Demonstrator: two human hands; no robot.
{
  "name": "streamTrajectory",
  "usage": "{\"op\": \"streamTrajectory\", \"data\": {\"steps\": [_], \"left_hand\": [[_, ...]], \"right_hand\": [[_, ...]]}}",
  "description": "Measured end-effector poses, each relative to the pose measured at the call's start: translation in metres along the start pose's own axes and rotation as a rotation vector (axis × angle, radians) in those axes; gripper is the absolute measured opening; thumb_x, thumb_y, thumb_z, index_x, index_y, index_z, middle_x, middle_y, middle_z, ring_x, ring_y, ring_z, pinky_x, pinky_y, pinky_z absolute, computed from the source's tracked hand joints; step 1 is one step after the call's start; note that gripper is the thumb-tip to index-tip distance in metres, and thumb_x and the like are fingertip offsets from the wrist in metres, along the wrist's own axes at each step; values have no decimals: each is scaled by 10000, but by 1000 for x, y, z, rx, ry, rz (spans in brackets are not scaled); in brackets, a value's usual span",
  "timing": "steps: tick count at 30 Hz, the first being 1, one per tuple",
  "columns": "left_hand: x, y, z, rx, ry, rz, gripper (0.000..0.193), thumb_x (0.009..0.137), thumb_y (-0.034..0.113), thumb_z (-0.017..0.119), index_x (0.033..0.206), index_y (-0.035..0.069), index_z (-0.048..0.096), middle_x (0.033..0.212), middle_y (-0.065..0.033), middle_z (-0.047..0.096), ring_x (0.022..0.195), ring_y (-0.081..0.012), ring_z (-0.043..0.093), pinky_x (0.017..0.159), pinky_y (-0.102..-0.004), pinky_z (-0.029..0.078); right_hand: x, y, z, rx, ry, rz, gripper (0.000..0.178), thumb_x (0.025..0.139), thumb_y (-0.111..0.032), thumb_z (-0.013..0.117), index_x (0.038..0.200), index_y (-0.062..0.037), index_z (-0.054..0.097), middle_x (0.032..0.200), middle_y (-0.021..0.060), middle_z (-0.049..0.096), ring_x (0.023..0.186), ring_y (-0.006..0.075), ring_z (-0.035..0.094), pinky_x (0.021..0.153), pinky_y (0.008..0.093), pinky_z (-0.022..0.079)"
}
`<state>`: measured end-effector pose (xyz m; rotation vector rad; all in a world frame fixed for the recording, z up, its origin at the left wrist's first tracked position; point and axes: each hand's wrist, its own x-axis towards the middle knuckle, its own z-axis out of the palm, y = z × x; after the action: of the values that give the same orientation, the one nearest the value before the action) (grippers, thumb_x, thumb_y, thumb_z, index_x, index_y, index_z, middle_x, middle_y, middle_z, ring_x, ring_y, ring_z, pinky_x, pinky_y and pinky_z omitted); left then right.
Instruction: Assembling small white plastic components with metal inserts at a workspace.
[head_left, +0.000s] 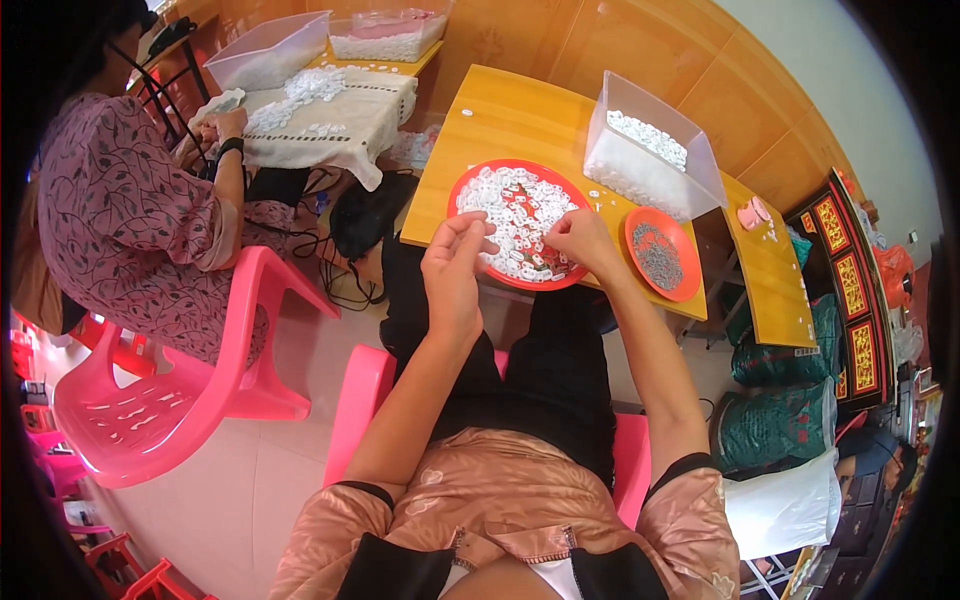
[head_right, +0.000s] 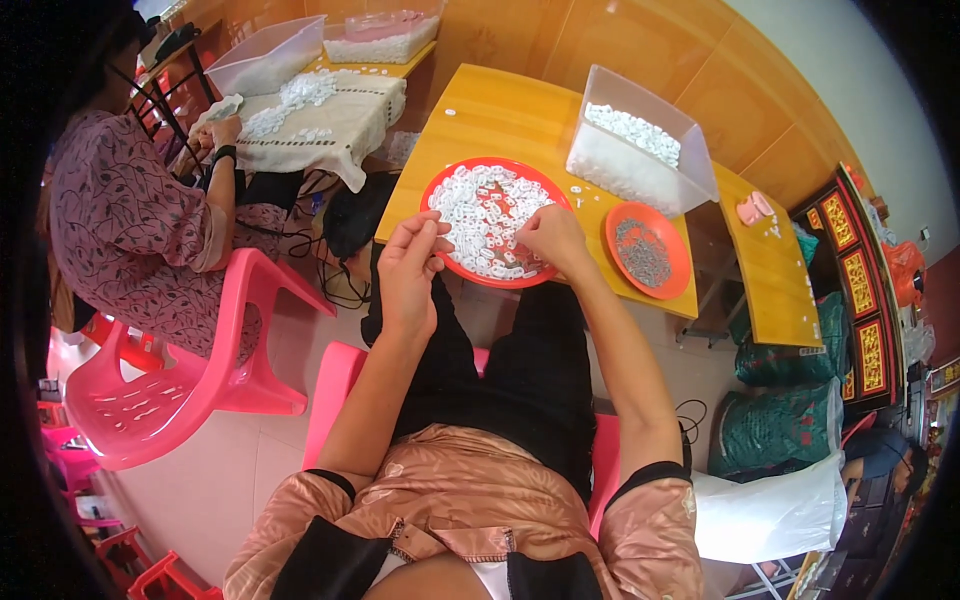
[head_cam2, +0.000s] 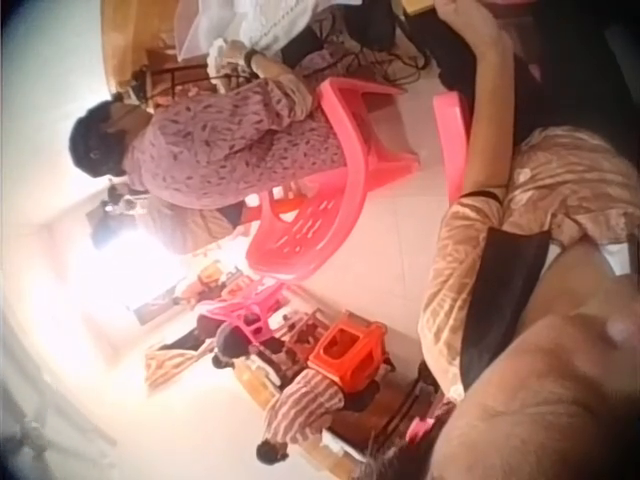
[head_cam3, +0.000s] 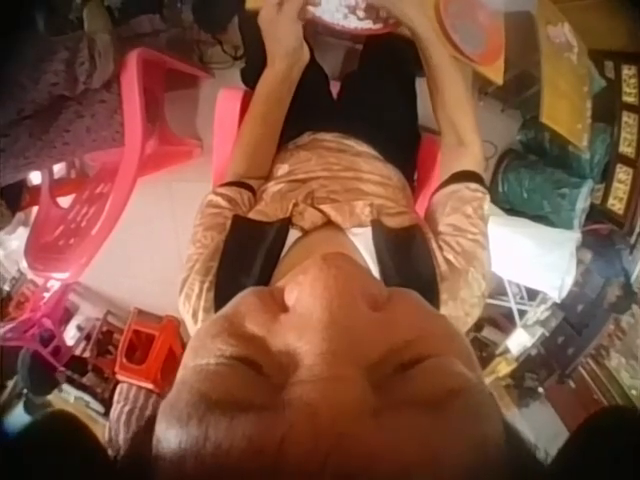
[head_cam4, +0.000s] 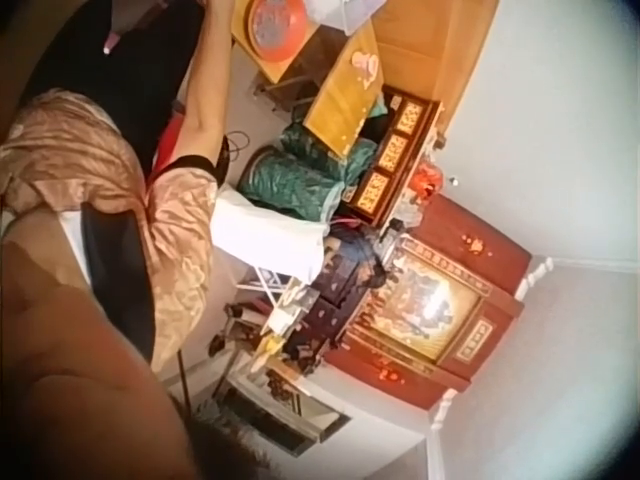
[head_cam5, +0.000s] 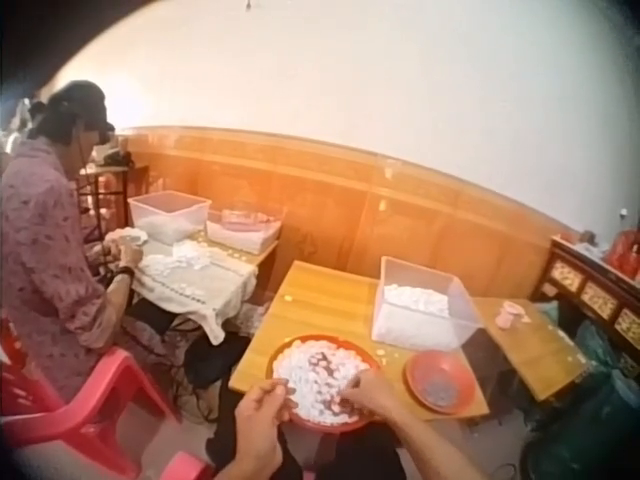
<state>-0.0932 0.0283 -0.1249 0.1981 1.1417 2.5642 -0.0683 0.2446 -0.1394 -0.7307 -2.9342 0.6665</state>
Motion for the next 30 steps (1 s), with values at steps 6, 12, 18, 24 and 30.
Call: {"op": "streamTrajectory", "data": {"steps": [6,12,18,24,30], "left_hand": [[-17,-27,18,88,-120,-167,151,883,145,563,987,45,607,885,-12,620,704,-62,540,588,-185,397],[-80,-90,23,131,-903,-608,257,910,255,491,1002,45,608,959,-79,615,923,-176,581,830,-303,451],[-89,-41,39,394,-1756,-303,251,862,187,518,1055,40,579,1000,-84,599,965,-247,557,850,-324,419],[-98,-45,35,570,-1646,-180,284,865,252,517,932,-8,611,818,-128,608,779,-245,595,692,-328,460],[-95,-33,44,682,-1638,-224,369,866,322,506,831,-30,612,707,-141,620,651,-248,604,606,-329,463]], "right_hand": [[-39,-39,-31,543,329,-174,158,670,-144,678,764,-19,656,595,49,614,567,123,580,549,263,462],[-147,-137,-31,979,10,-506,78,765,-11,639,796,-42,575,707,-15,577,532,5,465,474,157,355],[-210,-150,-14,892,-176,-715,109,751,4,645,819,-34,568,823,52,635,551,16,493,476,171,381],[-212,-161,-1,957,-379,-692,113,761,2,633,838,-30,557,746,32,585,562,36,492,483,187,390],[-213,-160,4,939,-401,-668,103,768,-2,618,846,-26,555,662,5,538,551,37,473,471,195,380]]}}
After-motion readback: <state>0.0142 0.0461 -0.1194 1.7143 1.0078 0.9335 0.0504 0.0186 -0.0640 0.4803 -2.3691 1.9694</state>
